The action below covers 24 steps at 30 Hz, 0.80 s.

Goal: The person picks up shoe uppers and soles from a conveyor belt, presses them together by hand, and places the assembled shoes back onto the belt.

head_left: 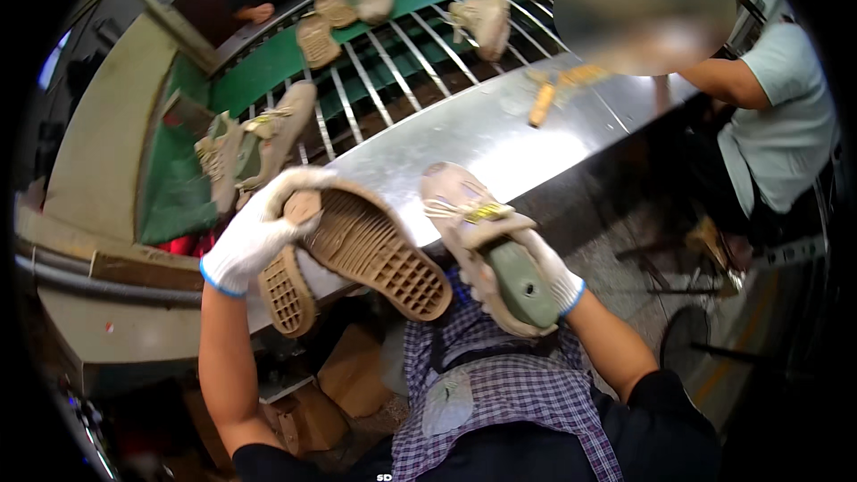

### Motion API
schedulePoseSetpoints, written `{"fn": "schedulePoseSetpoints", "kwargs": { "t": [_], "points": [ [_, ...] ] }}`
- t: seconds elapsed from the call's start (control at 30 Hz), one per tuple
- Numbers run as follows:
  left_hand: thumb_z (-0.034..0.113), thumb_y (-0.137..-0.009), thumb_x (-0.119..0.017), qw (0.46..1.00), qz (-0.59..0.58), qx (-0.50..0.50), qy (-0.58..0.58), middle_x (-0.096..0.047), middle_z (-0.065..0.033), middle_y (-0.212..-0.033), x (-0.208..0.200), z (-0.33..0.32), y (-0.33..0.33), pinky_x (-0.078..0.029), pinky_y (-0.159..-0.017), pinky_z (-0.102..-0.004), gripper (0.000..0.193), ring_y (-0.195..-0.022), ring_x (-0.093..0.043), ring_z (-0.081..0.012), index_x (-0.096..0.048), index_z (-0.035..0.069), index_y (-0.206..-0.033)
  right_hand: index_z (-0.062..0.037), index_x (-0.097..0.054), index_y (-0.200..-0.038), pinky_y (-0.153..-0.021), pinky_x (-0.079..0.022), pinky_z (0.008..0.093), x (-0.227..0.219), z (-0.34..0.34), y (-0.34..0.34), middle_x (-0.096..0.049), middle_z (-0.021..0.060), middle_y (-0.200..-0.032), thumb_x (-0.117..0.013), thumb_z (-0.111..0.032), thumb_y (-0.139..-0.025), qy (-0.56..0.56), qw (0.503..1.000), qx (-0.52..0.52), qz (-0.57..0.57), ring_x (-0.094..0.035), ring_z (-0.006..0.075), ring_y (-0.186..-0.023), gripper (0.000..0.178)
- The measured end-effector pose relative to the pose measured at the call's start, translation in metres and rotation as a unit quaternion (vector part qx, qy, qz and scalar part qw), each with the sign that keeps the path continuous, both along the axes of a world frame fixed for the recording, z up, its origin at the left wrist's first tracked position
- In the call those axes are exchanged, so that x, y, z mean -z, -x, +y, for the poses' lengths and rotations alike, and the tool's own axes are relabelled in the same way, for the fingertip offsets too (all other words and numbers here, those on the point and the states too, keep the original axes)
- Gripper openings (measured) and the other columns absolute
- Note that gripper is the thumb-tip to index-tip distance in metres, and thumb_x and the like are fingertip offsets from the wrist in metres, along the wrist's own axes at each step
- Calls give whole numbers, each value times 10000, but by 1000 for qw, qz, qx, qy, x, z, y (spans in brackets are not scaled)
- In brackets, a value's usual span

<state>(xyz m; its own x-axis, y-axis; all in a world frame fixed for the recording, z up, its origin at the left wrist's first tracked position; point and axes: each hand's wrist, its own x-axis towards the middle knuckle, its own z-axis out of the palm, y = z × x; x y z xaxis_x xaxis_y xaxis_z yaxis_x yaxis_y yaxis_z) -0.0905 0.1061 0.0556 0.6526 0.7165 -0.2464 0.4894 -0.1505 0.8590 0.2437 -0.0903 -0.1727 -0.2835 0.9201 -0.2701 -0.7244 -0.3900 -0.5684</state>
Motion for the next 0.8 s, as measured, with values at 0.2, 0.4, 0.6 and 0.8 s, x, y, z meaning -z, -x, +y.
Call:
{"fn": "schedulePoseSetpoints", "kwargs": {
  "t": [0.2,0.4,0.6,0.8],
  "points": [
    [153,-890,-841,993,-96,21,61,-602,-124,-1473,111,-58,-4,-402,-1214,-408,423,-1400,-541,-246,-629,60,-1244,-41,-486,-1570,-870,-694,504,27,-3,-2,-623,287,-1360,-484,-742,-1065,-12,1000,19,16,-720,402,-1118,864],
    [208,-1075,-664,989,-130,-59,36,-714,-134,-1406,132,-69,16,-485,-1137,-372,239,-1278,-637,-209,-757,9,-1169,-22,-473,-1572,-922,-650,623,29,23,3,-636,305,-1348,-438,-937,-935,31,996,-43,73,-705,481,-1116,1116],
    [232,-1106,-640,977,-157,-33,138,-743,-49,-1128,152,-57,-7,-503,-797,-264,364,-819,-566,-96,-738,-29,-1340,60,-495,-1502,-1028,-620,552,34,-4,7,-663,285,-1330,-634,-693,-997,54,970,-110,208,-710,440,-1149,916],
    [238,-1053,-701,951,-244,-61,180,-768,-170,-1320,140,-31,-28,-566,-1019,-344,300,-1157,-714,-203,-778,-30,-1164,93,-373,-1582,-1016,-630,593,65,-80,-9,-566,397,-1438,-639,-748,-945,72,973,-103,193,-661,524,-1266,1088]
  ]
}}
